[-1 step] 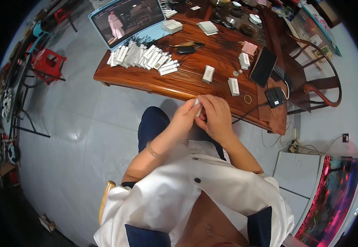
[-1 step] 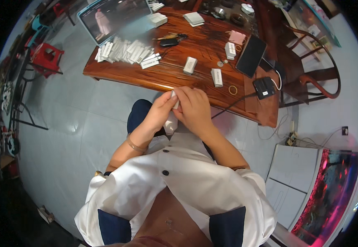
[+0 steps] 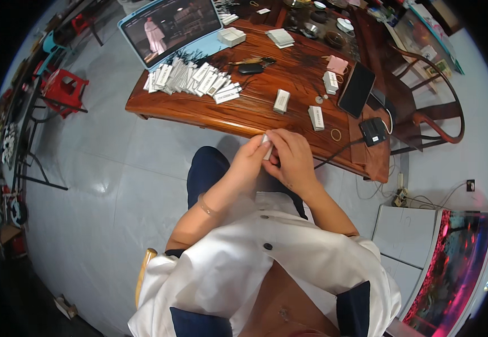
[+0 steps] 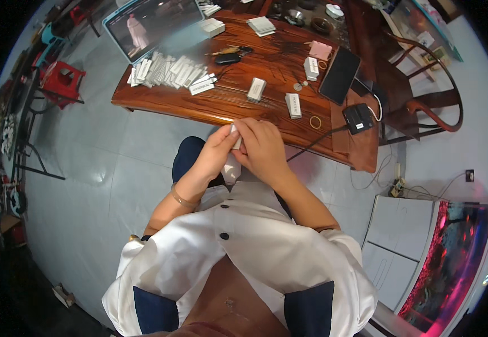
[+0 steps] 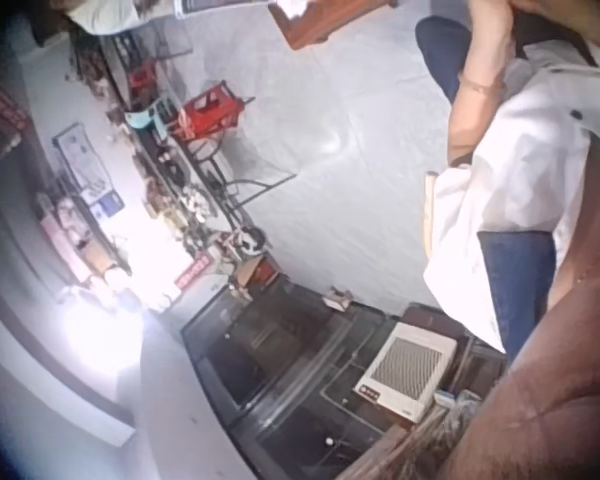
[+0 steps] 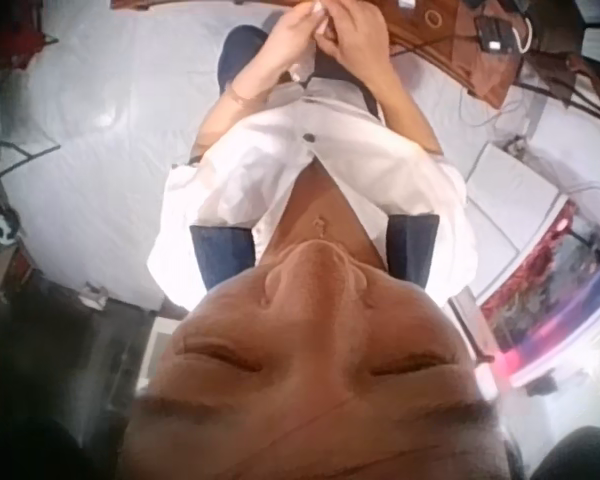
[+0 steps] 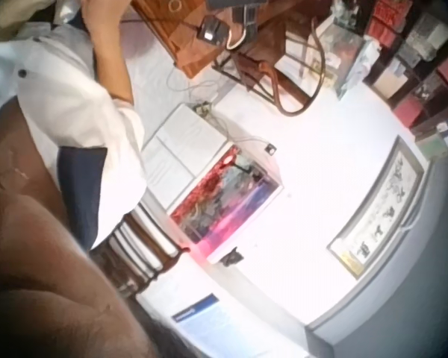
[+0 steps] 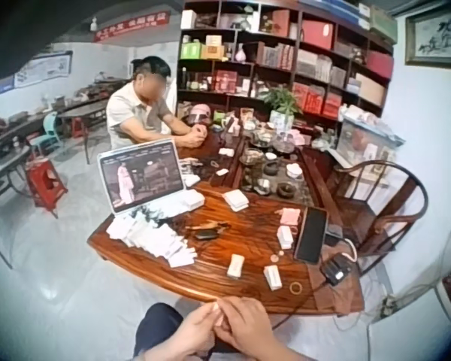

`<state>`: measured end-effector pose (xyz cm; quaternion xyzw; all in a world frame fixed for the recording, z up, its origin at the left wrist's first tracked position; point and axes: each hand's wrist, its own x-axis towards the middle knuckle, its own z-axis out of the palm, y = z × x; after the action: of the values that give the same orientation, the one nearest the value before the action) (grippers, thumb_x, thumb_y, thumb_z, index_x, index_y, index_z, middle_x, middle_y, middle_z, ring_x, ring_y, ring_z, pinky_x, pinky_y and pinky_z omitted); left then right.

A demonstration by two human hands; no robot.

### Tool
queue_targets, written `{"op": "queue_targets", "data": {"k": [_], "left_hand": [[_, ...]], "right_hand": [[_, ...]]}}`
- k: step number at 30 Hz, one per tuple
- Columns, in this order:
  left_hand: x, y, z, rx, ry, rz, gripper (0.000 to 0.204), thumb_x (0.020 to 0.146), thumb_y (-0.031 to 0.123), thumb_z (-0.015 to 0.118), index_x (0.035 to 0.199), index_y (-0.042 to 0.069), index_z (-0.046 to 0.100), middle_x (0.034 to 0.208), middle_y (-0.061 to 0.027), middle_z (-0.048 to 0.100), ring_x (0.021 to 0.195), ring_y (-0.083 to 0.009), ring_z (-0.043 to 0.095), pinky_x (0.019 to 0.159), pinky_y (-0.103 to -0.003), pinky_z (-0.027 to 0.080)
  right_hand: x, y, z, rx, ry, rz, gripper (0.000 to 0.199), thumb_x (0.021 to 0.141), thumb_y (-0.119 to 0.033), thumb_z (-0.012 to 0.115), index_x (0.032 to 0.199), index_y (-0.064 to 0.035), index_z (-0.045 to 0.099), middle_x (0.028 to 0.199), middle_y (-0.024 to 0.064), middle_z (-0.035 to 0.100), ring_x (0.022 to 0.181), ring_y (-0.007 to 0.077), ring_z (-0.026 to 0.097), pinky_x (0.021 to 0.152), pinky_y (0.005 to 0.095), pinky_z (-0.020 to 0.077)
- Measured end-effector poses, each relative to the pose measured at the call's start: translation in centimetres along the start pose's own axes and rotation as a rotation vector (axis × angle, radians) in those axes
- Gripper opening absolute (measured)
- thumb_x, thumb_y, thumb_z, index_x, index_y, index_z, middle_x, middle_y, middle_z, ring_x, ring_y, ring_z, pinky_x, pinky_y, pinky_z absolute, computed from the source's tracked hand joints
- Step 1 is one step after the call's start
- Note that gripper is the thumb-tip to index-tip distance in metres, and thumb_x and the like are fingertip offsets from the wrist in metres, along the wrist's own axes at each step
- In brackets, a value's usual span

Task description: The person assembles product boxes by hand, folding flat packaging boxes into shape and inserting product tags into them.

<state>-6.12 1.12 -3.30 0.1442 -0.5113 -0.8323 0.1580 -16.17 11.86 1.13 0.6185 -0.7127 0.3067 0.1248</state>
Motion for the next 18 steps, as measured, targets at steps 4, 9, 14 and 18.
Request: {"op": "queue_targets", "data": {"k": [4,9,14,18], "left_hand": [[-0.2,1.1,-0.2,0.015,0.108,-0.070,0.025,0.101,0.022,0.041,0.108,0.003,0.056,0.089,-0.0022,0.059,0.078,-0.0101,0.055,0.073,-0.026,0.048],[0.1,1.2,-0.9,0.054,0.116,-0.057,0.025,0.101,0.024,0.043,0.109,0.003,0.055,0.085,-0.0015,0.058,0.070,-0.0085,0.051,0.069,-0.024,0.047],[-0.2,1.4,-0.7,0.010,0.123,-0.011,0.022,0.101,0.023,0.043,0.103,0.004,0.054,0.078,0.0017,0.051,0.063,-0.0062,0.042,0.058,-0.021,0.036],[-0.3,1.7,-0.9,0.039,0.141,-0.008,0.022,0.100,0.024,0.044,0.103,0.005,0.054,0.078,0.0022,0.051,0.063,-0.0055,0.042,0.057,-0.019,0.035]], "right_hand": [[1.5,1.9,-1.5,0.128,-0.004,0.059,0.057,0.072,-0.027,0.075,0.121,-0.0054,0.055,0.115,0.0135,0.058,0.107,0.0318,0.054,0.090,0.0421,0.0416],[4.4,12.4,-2.1,-0.261,0.040,0.247,0.021,0.079,-0.023,0.068,0.092,-0.0055,0.068,0.090,0.0106,0.065,0.087,0.0292,0.063,0.077,0.0397,0.0486],[7.8,14.9,-0.4,-0.432,-0.213,0.338,0.015,0.079,-0.018,0.065,0.081,-0.0039,0.070,0.087,0.0130,0.066,0.081,0.0302,0.065,0.071,0.0409,0.0520],[9.0,16.4,1.1,-0.678,-0.332,0.316,0.010,0.073,-0.012,0.064,0.076,-0.0040,0.070,0.087,0.0143,0.068,0.079,0.0293,0.068,0.066,0.0403,0.0536]]}}
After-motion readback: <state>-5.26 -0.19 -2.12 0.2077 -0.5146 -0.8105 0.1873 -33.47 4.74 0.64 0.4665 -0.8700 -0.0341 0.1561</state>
